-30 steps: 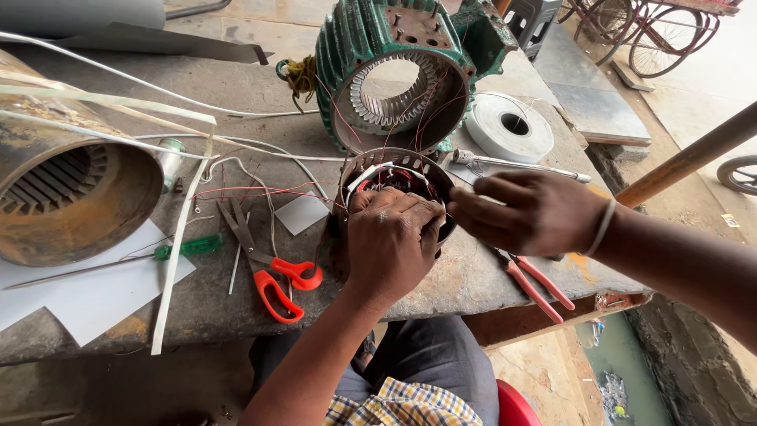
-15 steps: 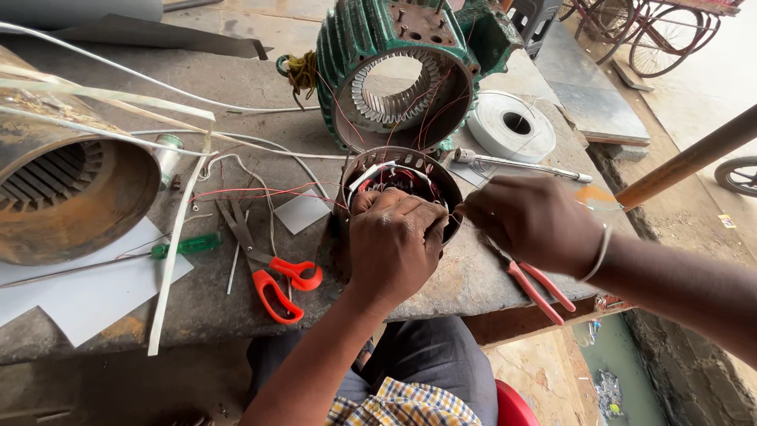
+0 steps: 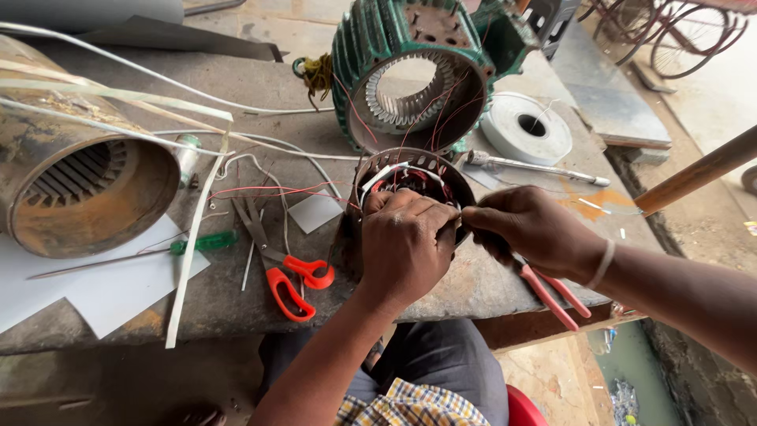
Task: The person works on a disassembled electric motor stator, using pliers to adjust copper windings and scissors to cut white insulating tape. They insert the tape into the stator slots and manipulate the wires with their hands and tools.
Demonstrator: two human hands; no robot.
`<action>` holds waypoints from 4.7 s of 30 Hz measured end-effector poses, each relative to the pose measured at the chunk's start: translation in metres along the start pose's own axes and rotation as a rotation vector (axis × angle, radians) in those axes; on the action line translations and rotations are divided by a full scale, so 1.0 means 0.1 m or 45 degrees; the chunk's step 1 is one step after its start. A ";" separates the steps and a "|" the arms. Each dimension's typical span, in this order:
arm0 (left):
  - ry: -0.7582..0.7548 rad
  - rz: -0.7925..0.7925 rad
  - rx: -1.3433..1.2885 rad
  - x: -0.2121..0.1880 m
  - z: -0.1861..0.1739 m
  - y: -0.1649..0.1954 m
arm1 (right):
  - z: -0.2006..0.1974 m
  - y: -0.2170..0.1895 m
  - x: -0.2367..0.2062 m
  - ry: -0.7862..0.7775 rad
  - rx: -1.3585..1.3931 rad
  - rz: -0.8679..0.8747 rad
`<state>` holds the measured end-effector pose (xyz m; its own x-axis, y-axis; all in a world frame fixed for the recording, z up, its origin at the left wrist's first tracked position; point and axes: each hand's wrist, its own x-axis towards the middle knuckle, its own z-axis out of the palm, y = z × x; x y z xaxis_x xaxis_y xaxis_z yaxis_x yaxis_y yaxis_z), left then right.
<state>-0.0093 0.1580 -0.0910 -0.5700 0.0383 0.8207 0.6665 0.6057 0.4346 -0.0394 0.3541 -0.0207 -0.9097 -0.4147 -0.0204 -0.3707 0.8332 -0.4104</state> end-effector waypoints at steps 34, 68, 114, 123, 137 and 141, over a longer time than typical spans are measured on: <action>0.001 -0.012 -0.041 0.00 -0.01 0.01 | -0.04 0.01 0.01 0.204 -0.210 -0.400; 0.002 -0.020 -0.031 0.01 0.01 0.03 | -0.05 0.04 0.00 0.019 0.127 -0.076; -0.019 0.015 0.031 0.03 0.08 0.07 | -0.01 0.18 -0.10 0.229 -0.095 -0.309; -0.014 0.016 0.007 0.03 0.09 0.04 | -0.23 0.10 -0.05 0.737 -1.096 -1.481; -0.006 0.053 0.057 0.04 0.13 0.06 | -0.11 0.30 -0.18 0.502 -0.416 -0.966; -0.022 0.033 0.040 0.05 0.12 0.09 | 0.04 0.39 -0.11 0.421 -0.143 -0.715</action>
<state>-0.0119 0.1732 -0.0873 -0.5614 0.0679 0.8248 0.6656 0.6293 0.4012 -0.0429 0.3902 -0.0401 -0.5750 -0.6785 0.4572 -0.8067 0.5633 -0.1787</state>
